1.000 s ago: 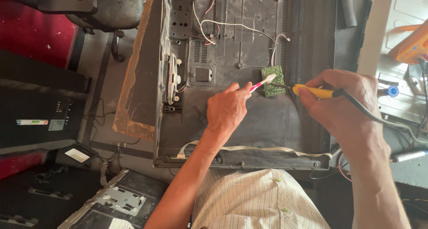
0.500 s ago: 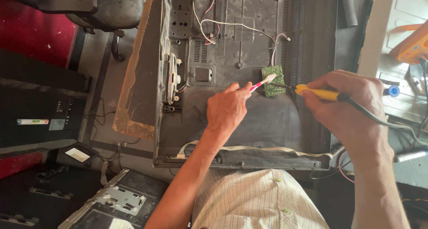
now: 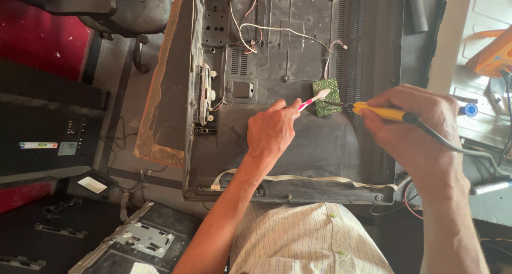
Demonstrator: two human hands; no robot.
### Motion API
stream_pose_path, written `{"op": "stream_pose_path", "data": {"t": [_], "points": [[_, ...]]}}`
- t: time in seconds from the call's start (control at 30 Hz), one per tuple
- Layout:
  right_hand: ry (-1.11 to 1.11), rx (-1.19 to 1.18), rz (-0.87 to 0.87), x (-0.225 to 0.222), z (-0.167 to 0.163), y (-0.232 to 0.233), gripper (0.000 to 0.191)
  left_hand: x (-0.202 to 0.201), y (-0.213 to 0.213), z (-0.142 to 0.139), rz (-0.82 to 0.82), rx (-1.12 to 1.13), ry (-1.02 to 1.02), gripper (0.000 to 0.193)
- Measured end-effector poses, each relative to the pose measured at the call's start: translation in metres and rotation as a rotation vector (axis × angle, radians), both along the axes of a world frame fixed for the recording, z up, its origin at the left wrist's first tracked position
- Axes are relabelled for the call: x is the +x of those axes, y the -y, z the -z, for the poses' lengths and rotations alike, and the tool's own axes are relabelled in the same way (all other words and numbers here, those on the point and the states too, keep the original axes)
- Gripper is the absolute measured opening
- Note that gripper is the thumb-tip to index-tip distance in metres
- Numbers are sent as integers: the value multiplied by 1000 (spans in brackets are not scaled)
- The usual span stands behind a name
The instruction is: The person uses a soldering iron and a toothbrush to clean and reflow solder on a small green circuit board. They repeatedly brush the board while applying heat, then flip it to inspect and continue soldering on the other side.
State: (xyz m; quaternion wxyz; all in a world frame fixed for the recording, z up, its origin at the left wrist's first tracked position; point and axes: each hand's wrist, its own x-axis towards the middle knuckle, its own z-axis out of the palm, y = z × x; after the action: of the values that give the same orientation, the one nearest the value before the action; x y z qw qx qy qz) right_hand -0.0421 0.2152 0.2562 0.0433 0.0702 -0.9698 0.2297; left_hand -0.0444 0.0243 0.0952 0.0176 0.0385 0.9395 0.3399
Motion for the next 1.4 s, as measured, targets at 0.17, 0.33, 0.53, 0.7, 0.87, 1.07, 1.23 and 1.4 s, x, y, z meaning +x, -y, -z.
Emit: {"op": "stream_pose_path", "data": {"t": [0.17, 0.33, 0.53, 0.7, 0.87, 1.07, 1.23, 1.4], "points": [[13, -19, 9, 1, -2, 2, 17, 0, 0, 0, -1, 1, -15, 33], [-14, -36, -19, 2, -1, 2, 18, 0, 0, 0, -6, 4, 0, 32], [-25, -29, -22, 3, -1, 1, 18, 0, 1, 1, -3, 1, 3, 33], [-12, -19, -26, 2, -1, 3, 18, 1, 1, 1, -5, -1, -7, 34], [36, 10, -22, -1, -2, 4, 17, 0, 1, 1, -3, 4, 18, 33], [30, 11, -33, -1, -2, 5, 18, 1, 1, 1, -3, -3, 31, 34], [40, 11, -17, 0, 0, 1, 17, 3, 5, 1, -16, 8, -43, 34], [35, 11, 6, 3, 0, -4, 16, 6, 5, -2, -6, -12, -30, 34]]}}
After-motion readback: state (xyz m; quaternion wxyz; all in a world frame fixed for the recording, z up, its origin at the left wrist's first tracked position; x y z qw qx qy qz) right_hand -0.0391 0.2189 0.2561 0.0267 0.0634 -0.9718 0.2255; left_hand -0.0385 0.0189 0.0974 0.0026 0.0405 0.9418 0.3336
